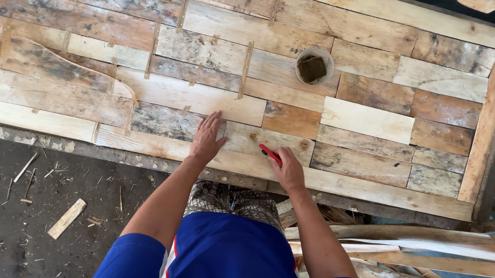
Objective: The person picks up thin wooden strips one at a time, dips an end into a cup of dark paste, and presses the strips across the seams of a slatted wooden panel, working along the panel. A pair of red-handled pliers rests on the panel nearby.
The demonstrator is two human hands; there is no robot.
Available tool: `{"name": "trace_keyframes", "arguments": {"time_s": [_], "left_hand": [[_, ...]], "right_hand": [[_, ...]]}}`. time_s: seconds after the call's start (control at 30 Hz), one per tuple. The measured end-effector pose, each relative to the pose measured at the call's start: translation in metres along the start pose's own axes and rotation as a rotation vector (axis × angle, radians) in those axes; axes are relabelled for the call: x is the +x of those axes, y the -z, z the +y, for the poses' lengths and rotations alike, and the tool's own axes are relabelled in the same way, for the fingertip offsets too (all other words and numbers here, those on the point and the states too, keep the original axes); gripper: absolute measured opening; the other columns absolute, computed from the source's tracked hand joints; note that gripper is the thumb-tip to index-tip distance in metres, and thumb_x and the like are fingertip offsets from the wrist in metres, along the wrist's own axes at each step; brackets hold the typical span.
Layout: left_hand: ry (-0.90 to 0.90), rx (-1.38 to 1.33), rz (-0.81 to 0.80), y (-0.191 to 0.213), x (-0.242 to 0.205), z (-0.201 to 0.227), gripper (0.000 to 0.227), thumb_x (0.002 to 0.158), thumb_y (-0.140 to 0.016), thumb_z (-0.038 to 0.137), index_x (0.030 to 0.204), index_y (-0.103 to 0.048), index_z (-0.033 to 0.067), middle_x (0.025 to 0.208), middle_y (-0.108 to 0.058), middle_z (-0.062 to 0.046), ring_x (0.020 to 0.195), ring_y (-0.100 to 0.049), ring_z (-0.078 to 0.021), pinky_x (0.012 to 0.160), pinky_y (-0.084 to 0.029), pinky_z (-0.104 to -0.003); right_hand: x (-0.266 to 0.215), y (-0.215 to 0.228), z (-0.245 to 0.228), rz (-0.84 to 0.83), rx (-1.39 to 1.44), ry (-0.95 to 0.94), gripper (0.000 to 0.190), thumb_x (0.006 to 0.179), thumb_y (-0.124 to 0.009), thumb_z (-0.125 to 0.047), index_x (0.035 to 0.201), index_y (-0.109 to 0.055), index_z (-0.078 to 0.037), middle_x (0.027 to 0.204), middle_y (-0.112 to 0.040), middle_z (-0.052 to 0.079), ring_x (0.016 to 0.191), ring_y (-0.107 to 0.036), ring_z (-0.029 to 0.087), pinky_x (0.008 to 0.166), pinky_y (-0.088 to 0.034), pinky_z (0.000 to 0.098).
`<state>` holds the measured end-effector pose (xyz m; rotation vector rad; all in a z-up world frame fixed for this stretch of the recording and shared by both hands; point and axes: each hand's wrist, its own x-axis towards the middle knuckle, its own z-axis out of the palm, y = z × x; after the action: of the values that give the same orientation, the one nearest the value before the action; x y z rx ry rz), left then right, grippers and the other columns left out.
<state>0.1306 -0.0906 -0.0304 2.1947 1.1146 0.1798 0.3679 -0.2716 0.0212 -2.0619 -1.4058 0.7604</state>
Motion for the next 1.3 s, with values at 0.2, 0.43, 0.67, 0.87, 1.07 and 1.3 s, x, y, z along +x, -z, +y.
{"name": "trace_keyframes", "arguments": {"time_s": [0.2, 0.43, 0.67, 0.87, 1.07, 1.3], "left_hand": [[0.012, -0.039, 0.173, -0.007, 0.005, -0.002, 0.031, 0.089, -0.076, 0.021, 0.115, -0.067, 0.0068, 0.154, -0.050, -0.015, 0.145, -0.042, -0.0338, 0.119, -0.035, -0.046], [0.106, 0.047, 0.214, -0.021, 0.011, 0.004, 0.017, 0.089, -0.072, 0.022, 0.102, -0.074, 0.0106, 0.150, -0.055, -0.010, 0.142, -0.045, -0.0295, 0.118, -0.034, -0.047], [0.116, 0.057, 0.290, -0.016, 0.008, 0.017, 0.014, 0.090, -0.066, 0.020, 0.099, -0.071, 0.0110, 0.142, -0.058, -0.009, 0.138, -0.048, -0.0295, 0.116, -0.034, -0.047], [0.136, 0.052, 0.322, 0.013, 0.006, 0.059, 0.014, 0.091, -0.065, 0.021, 0.101, -0.069, 0.0119, 0.132, -0.061, -0.009, 0.130, -0.051, -0.0295, 0.109, -0.033, -0.050], [0.103, -0.205, 0.180, -0.024, 0.018, 0.087, 0.007, 0.096, -0.064, 0.017, 0.098, -0.067, 0.0105, 0.101, -0.071, -0.009, 0.095, -0.067, -0.0278, 0.086, -0.051, -0.044], [0.011, -0.431, 0.094, -0.053, 0.025, 0.153, 0.009, 0.092, -0.071, 0.012, 0.095, -0.072, 0.0045, 0.087, -0.075, -0.011, 0.081, -0.073, -0.0262, 0.074, -0.056, -0.039]], "right_hand": [[0.001, 0.000, -0.003, 0.006, -0.008, -0.015, 0.022, 0.093, -0.073, -0.024, 0.101, -0.062, -0.007, 0.097, -0.063, 0.011, 0.084, -0.066, 0.035, 0.070, -0.051, 0.0457], [0.001, 0.001, -0.006, -0.001, -0.013, -0.036, 0.023, 0.093, -0.073, -0.025, 0.102, -0.062, -0.007, 0.097, -0.063, 0.011, 0.085, -0.066, 0.035, 0.070, -0.051, 0.0458], [0.000, 0.004, -0.006, -0.006, 0.032, -0.056, 0.025, 0.095, -0.072, -0.028, 0.104, -0.064, -0.007, 0.098, -0.064, 0.011, 0.083, -0.067, 0.033, 0.071, -0.052, 0.0438], [0.000, 0.011, -0.001, -0.003, 0.102, -0.027, 0.026, 0.095, -0.072, -0.027, 0.105, -0.064, -0.005, 0.097, -0.066, 0.012, 0.084, -0.068, 0.033, 0.071, -0.052, 0.0428], [0.008, 0.006, 0.012, 0.099, 0.239, -0.141, 0.022, 0.101, -0.068, -0.023, 0.111, -0.065, -0.003, 0.091, -0.067, 0.016, 0.078, -0.066, 0.028, 0.071, -0.051, 0.0377], [0.038, 0.000, 0.029, 0.149, 0.911, -0.437, 0.024, 0.099, -0.067, -0.017, 0.118, -0.058, -0.005, 0.099, -0.072, 0.003, 0.087, -0.072, 0.010, 0.070, -0.053, 0.0262]]}}
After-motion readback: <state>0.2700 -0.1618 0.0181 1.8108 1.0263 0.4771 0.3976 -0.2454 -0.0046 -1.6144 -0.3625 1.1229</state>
